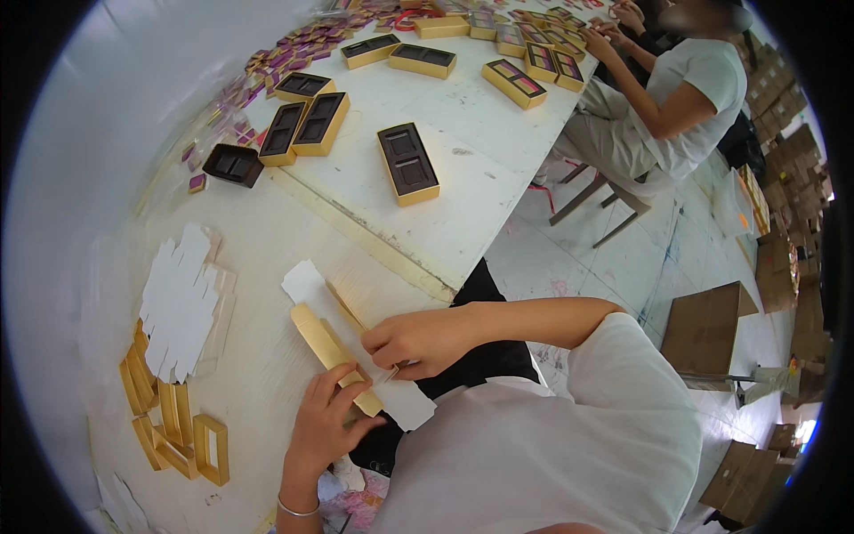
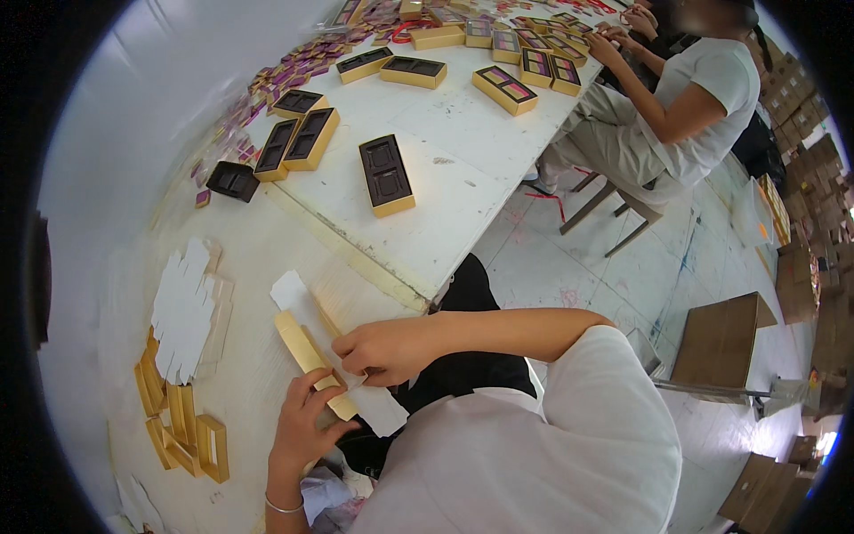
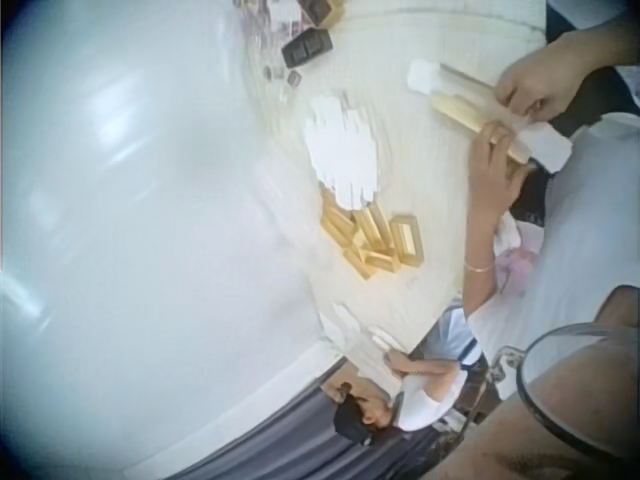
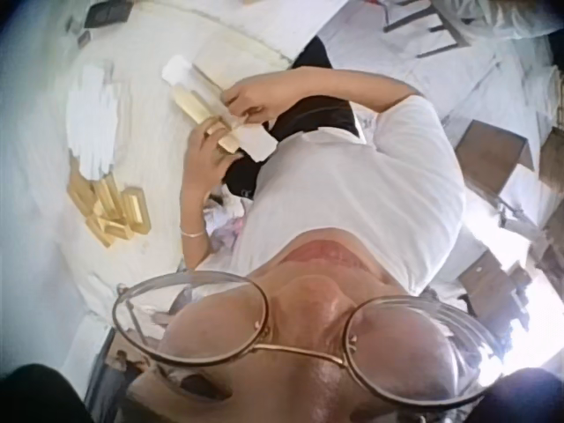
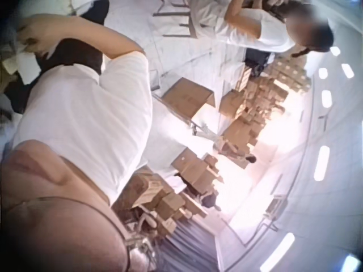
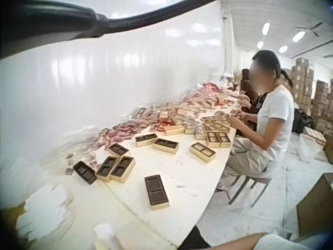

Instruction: The person folds white cardboard pieces into rectangular frames and inserts black rectangular inserts into them. The person repeatedly picks up flat cardboard, folds it into a frame, places an insert inside, and sets the completed unit aside on the table.

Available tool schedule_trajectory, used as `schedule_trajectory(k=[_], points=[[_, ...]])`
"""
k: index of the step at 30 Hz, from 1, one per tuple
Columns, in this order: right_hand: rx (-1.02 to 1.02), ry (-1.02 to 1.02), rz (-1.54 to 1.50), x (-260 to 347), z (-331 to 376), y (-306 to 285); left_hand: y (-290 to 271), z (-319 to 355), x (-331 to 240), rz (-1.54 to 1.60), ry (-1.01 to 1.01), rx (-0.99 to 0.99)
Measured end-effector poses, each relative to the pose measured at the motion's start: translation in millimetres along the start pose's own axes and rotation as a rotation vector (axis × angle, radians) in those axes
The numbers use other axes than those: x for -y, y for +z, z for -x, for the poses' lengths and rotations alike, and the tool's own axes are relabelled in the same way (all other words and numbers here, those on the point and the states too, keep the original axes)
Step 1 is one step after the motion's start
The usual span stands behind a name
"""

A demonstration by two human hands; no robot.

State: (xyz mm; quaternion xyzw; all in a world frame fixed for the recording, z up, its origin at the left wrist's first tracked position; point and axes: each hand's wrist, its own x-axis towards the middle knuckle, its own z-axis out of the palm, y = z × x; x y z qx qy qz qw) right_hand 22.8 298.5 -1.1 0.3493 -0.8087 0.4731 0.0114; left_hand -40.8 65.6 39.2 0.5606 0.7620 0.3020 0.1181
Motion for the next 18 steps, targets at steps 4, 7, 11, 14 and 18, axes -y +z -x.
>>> schedule_trajectory(k=[4, 7, 11, 14, 18], points=[[-0.009, 0.061, 0.135, 11.0, -12.9, 8.1, 12.6, -4.4, 12.3, -0.076, 0.056, -0.103], [-0.051, 0.148, 0.13, 22.4, -14.3, 11.8, 25.4, -10.8, 5.9, -0.076, -0.067, -0.212], [-0.049, 0.222, 0.029, 26.1, -14.2, 16.1, 31.7, -11.9, -6.5, -0.088, -0.128, -0.308], [-0.057, 0.029, -0.034, 23.6, -6.8, 11.3, 32.1, -9.0, -6.2, -0.032, -0.165, -0.285], [0.065, -0.039, 0.784, 31.5, 20.8, 6.3, 34.1, -6.6, -4.5, 0.048, -0.231, -0.276]])
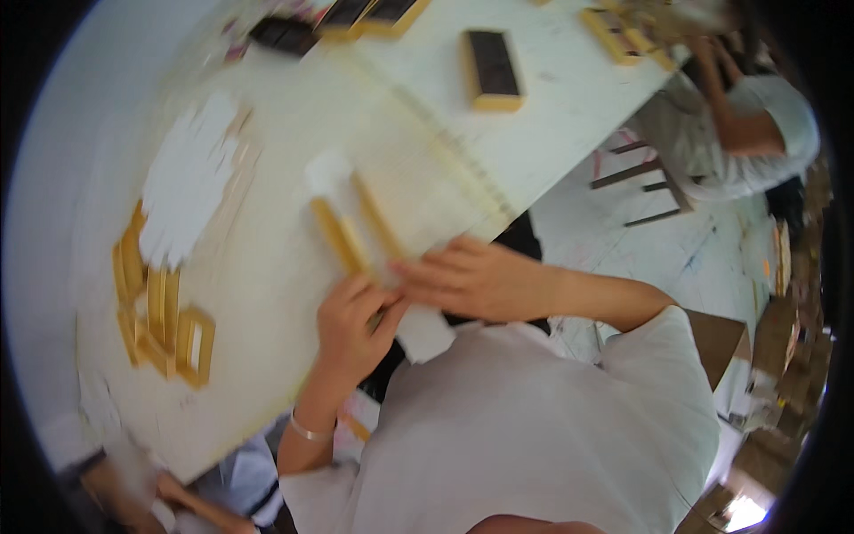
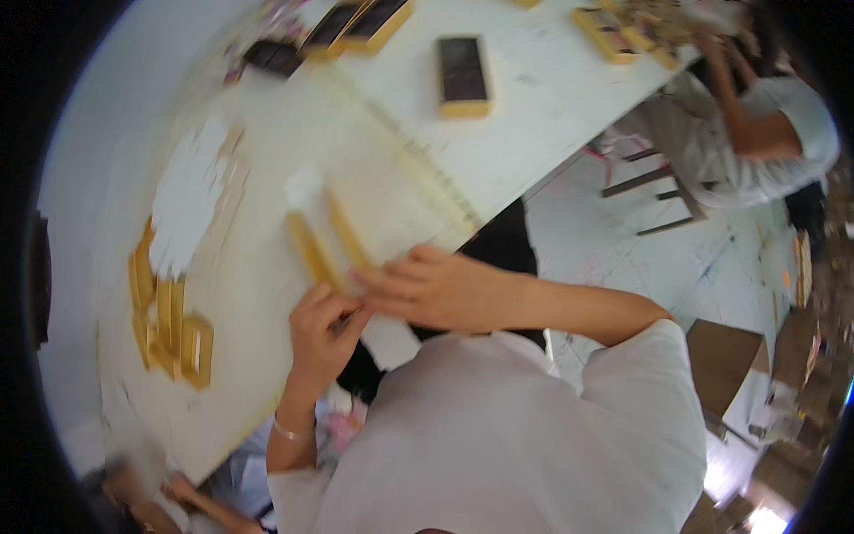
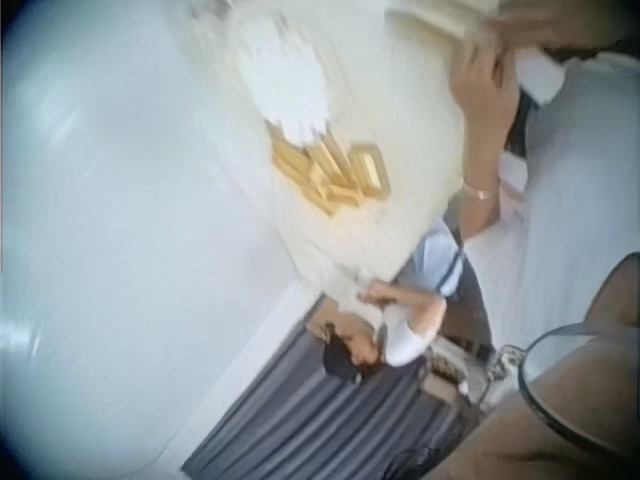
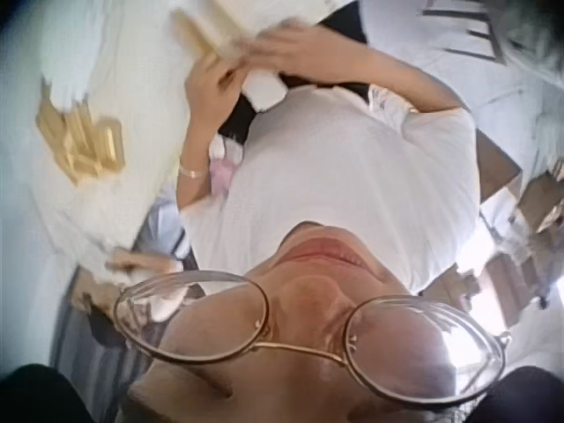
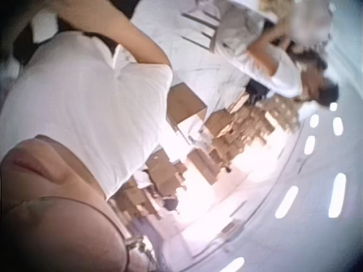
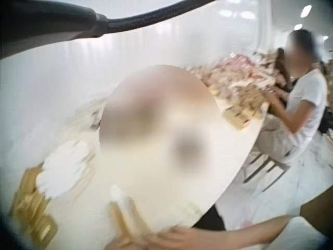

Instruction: The person folds white cardboard pieces into rectangular frames and inserts black rectangular inserts into them. The person repeatedly picks up flat cardboard, folds it into a frame, places an insert inside, and sets the completed unit aside on the table.

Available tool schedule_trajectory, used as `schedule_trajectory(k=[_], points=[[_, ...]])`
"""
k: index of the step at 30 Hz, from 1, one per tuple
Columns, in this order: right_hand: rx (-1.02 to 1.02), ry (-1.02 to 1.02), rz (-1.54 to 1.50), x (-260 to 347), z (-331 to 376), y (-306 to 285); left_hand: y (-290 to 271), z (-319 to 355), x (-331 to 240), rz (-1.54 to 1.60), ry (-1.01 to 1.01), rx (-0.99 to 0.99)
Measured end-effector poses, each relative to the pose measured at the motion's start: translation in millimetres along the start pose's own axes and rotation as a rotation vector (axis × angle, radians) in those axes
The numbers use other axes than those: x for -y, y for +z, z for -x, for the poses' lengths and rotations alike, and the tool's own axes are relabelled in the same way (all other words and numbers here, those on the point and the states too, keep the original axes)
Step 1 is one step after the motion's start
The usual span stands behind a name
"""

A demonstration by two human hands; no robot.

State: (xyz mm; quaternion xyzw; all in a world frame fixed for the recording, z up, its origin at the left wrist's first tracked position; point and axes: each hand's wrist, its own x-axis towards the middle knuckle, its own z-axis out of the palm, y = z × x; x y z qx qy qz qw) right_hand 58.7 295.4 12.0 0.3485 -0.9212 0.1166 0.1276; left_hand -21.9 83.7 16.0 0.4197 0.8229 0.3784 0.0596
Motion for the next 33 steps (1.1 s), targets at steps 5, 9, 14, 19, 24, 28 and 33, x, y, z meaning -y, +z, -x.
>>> schedule_trajectory(k=[5, 9, 14, 19, 24, 28, 33], points=[[-0.298, 0.007, -0.461, -11.9, -7.2, 22.1, -11.2, -7.0, -4.7, 0.374, -0.057, 0.105], [-0.311, 0.278, -0.818, -2.6, -13.7, 24.6, -11.8, 0.8, 15.4, 0.656, -0.037, 0.182], [-0.432, 0.353, -0.712, 15.5, -18.7, 28.5, 15.6, 5.8, 6.6, 0.521, -0.109, -0.173], [-0.358, 0.381, -0.477, 22.8, -16.0, 21.1, 7.9, 2.8, -2.4, 0.255, -0.081, -0.135], [-0.267, 0.225, -0.178, 20.4, -20.3, 21.7, 20.8, 17.4, -5.1, -0.085, 0.165, -0.276], [0.22, 0.379, -0.31, 19.2, -31.6, -1.1, 8.9, 14.5, -9.2, -0.129, -0.013, -0.014], [0.092, 0.242, -0.499, -19.3, -39.0, -28.7, -34.4, -6.1, 5.3, -0.12, 0.114, 0.313]])
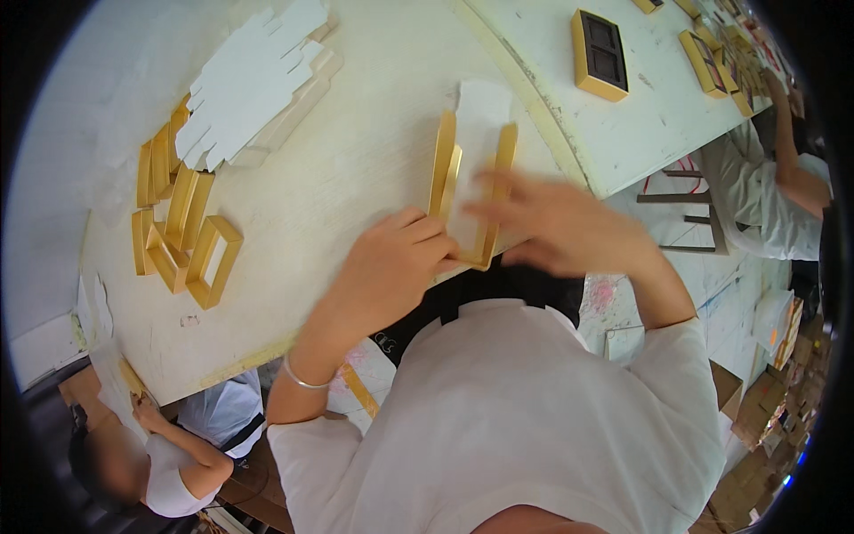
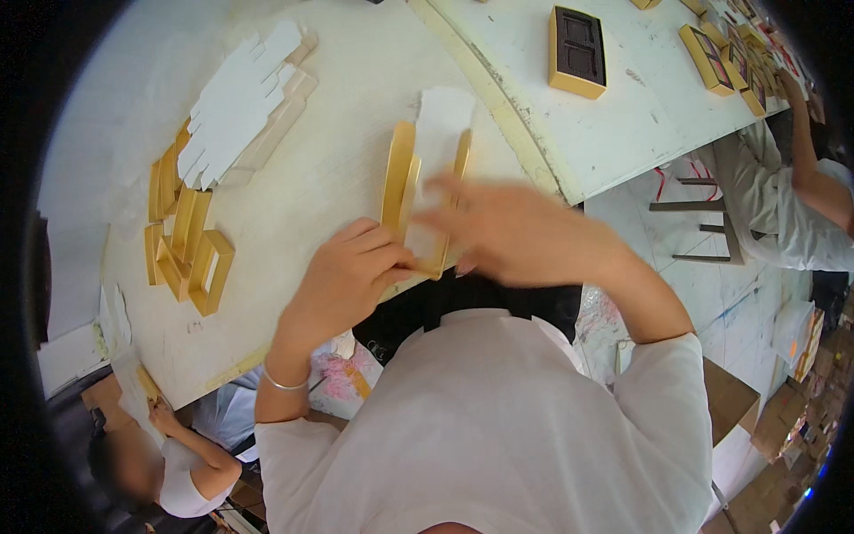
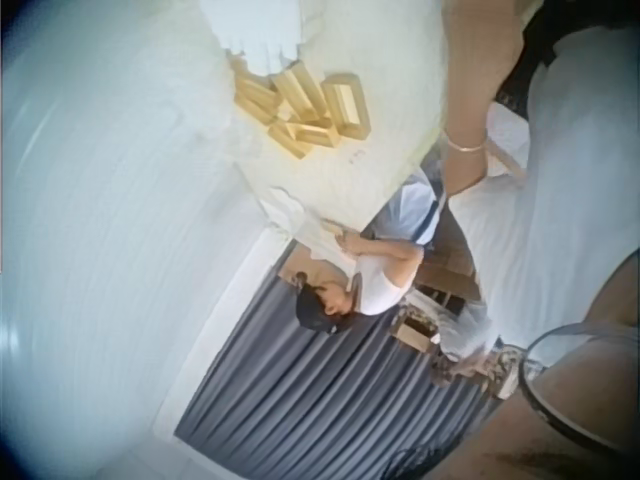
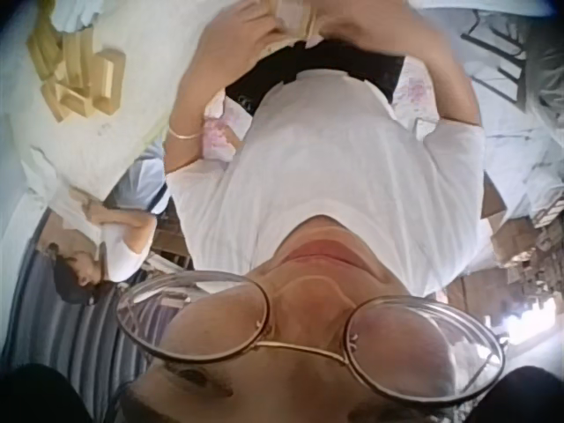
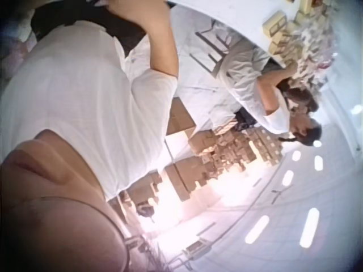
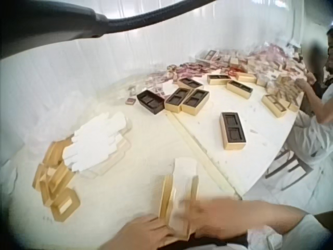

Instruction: The person folds white cardboard pieces into rectangular frames and inserts black rectangular inserts into them. The person repeatedly picks up flat cardboard, folds it into a frame, places an insert inside, and sets the completed unit aside on the table.

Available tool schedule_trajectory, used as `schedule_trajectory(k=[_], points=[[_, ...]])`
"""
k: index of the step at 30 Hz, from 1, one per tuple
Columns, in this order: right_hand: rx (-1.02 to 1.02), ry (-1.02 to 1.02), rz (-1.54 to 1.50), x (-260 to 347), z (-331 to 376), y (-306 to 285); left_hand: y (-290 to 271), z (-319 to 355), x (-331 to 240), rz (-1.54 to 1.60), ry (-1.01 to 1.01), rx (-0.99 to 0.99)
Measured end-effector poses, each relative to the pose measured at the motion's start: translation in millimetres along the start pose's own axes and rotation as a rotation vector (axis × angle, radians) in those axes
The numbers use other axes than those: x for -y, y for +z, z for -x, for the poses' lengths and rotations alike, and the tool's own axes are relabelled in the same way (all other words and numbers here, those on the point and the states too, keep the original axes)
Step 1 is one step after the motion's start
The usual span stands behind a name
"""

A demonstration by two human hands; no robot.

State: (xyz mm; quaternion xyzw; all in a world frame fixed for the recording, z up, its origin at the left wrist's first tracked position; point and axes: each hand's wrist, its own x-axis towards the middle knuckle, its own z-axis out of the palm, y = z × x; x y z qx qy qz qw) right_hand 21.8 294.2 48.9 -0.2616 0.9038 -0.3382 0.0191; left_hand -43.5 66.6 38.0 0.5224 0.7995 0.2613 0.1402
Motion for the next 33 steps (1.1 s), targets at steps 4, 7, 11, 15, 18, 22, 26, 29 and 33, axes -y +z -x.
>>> schedule_trajectory(k=[4, 7, 11, 15, 18, 22, 26, 29, 33], points=[[-0.123, -0.105, 0.381, -38.7, -2.5, -10.7, -17.9, -10.1, -2.8, -0.323, 0.053, -0.109], [-0.145, -0.137, 0.285, -28.8, -6.9, 15.1, 1.5, -17.3, -15.0, -0.54, -0.045, -0.319], [-0.234, -0.055, 0.059, -6.2, -2.4, 10.5, 17.2, -4.4, 5.3, -0.403, 0.025, -0.282], [-0.14, -0.143, 0.137, -29.1, 1.4, -8.8, 6.8, 1.9, 14.2, -0.108, 0.049, -0.218], [0.008, -0.259, 0.088, -34.8, -0.8, 0.8, 3.5, 3.4, 15.5, -0.035, 0.08, -0.178], [-0.029, -0.27, 0.053, -30.5, -9.1, 9.4, 6.6, 3.9, 15.5, 0.041, 0.046, -0.228], [-0.171, -0.192, 0.056, -18.1, -13.8, 34.1, 25.2, -4.0, -0.2, 0.026, -0.07, -0.362], [-0.134, -0.044, -0.054, -13.0, -7.4, 40.1, 33.8, -2.8, -5.1, 0.03, -0.135, -0.364], [-0.175, -0.057, 0.064, -1.3, 7.6, 31.9, 36.1, 2.0, -3.2, 0.126, -0.17, -0.368]])
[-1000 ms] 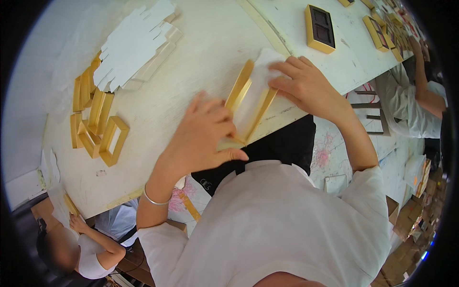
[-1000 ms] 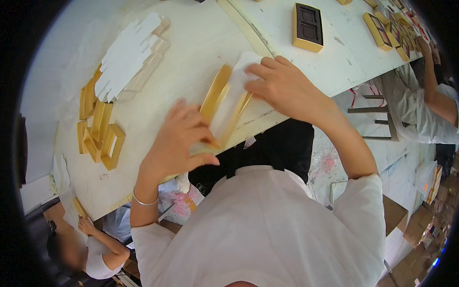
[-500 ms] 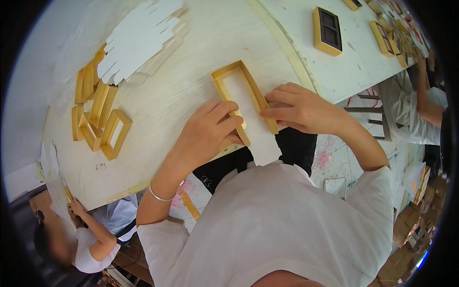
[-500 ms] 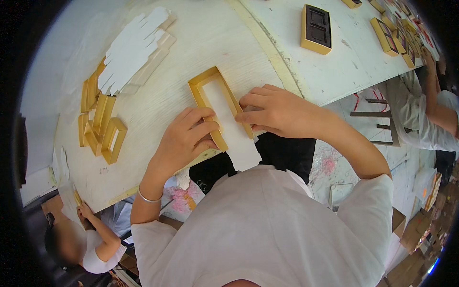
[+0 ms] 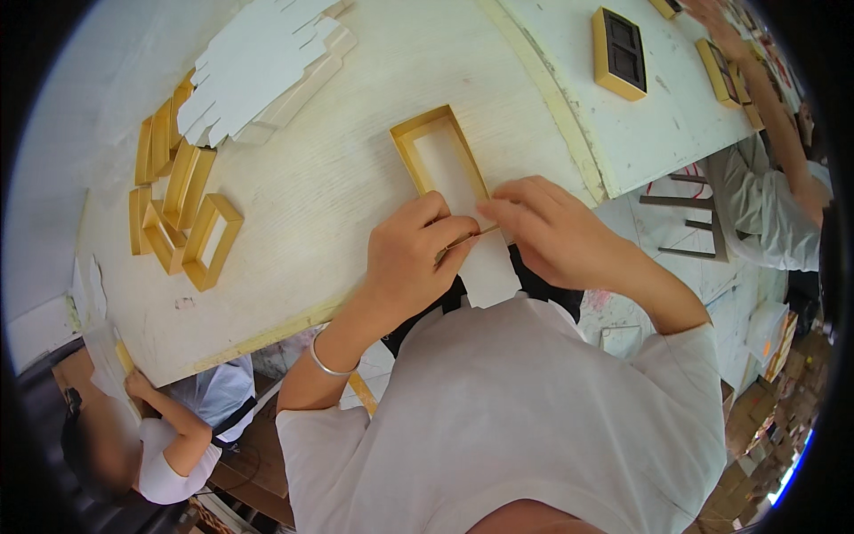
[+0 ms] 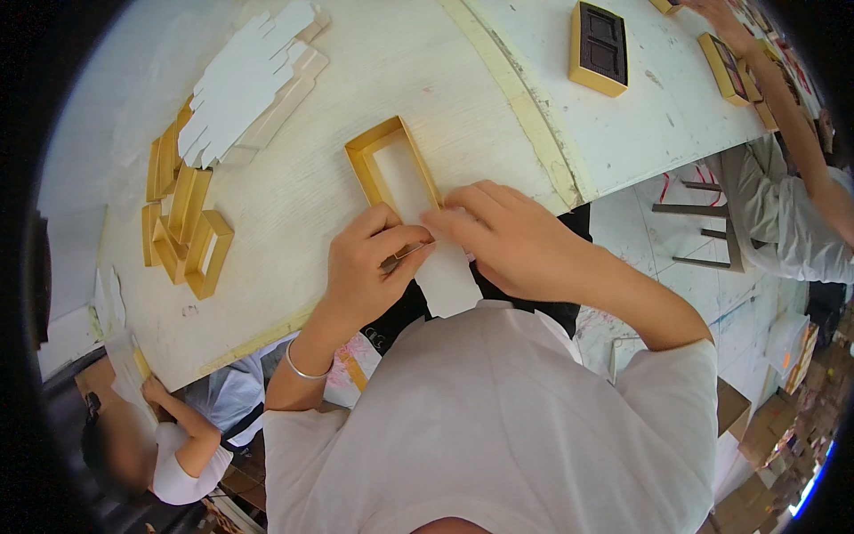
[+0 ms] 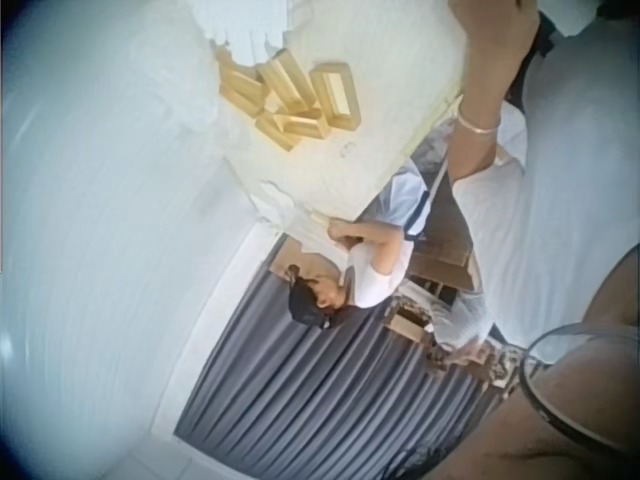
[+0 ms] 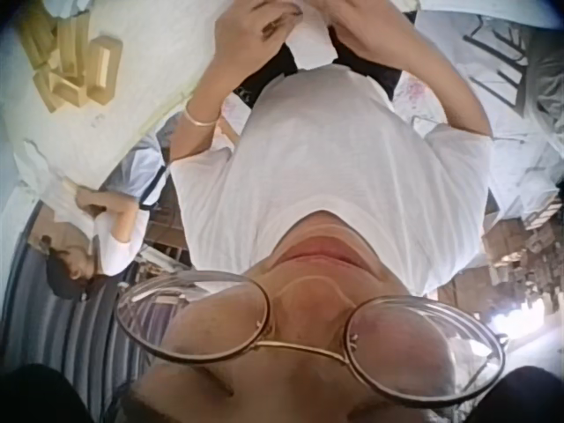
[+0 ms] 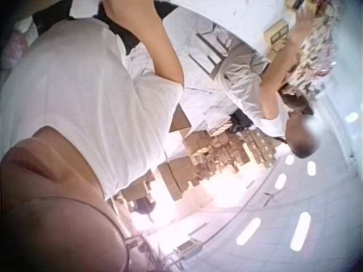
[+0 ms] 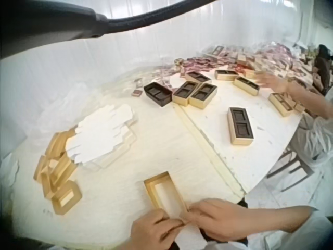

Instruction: The person folds white cardboard pieces into rectangular frames and inserts black rectangular inserts into them. The person repeatedly picks up flat cardboard, folds it into a frame, places an insert inside, and sets the completed unit aside on the table.

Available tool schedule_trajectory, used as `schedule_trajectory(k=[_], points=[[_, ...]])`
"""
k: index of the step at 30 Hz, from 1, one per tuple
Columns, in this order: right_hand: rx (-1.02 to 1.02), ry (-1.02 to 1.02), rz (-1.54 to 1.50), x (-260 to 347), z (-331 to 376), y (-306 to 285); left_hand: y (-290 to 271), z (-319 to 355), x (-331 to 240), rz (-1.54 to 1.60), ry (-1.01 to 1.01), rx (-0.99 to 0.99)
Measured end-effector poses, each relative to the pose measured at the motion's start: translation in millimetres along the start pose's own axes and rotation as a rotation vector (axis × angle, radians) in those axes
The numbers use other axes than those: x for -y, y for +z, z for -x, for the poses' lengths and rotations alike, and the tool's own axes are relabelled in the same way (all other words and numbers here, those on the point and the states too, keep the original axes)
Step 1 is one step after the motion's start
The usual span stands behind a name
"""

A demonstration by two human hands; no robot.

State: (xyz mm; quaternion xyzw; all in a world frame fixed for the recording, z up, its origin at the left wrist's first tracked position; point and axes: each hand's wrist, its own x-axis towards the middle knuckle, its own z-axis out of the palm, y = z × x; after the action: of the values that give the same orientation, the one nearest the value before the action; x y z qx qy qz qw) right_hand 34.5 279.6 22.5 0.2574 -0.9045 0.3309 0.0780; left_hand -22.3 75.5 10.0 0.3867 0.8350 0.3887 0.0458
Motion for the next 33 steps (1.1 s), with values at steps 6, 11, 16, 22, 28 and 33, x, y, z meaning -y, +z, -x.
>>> schedule_trajectory(k=[6, 11, 16, 22, 28, 33], points=[[-0.113, -0.268, 0.209, -10.4, 15.3, 14.1, -3.9, -1.9, 3.0, 0.057, -0.025, 0.092], [-0.136, 0.02, -0.408, -15.8, 0.6, 20.6, -26.7, -8.3, -0.7, 0.544, -0.194, 0.229], [-0.338, 0.054, -0.309, 2.6, -4.0, 31.8, -3.8, 0.4, 5.1, 0.49, -0.098, -0.041], [-0.124, -0.095, 0.311, 5.7, -7.7, 20.6, 8.4, 9.7, -3.0, 0.018, 0.109, -0.18], [0.537, 0.167, 0.256, 19.4, -33.3, 0.4, -16.2, -2.2, -7.1, -0.162, -0.008, 0.179], [0.277, 0.191, -0.614, 4.5, -51.8, -32.2, -61.8, -12.7, 6.3, -0.213, 0.133, 0.283]])
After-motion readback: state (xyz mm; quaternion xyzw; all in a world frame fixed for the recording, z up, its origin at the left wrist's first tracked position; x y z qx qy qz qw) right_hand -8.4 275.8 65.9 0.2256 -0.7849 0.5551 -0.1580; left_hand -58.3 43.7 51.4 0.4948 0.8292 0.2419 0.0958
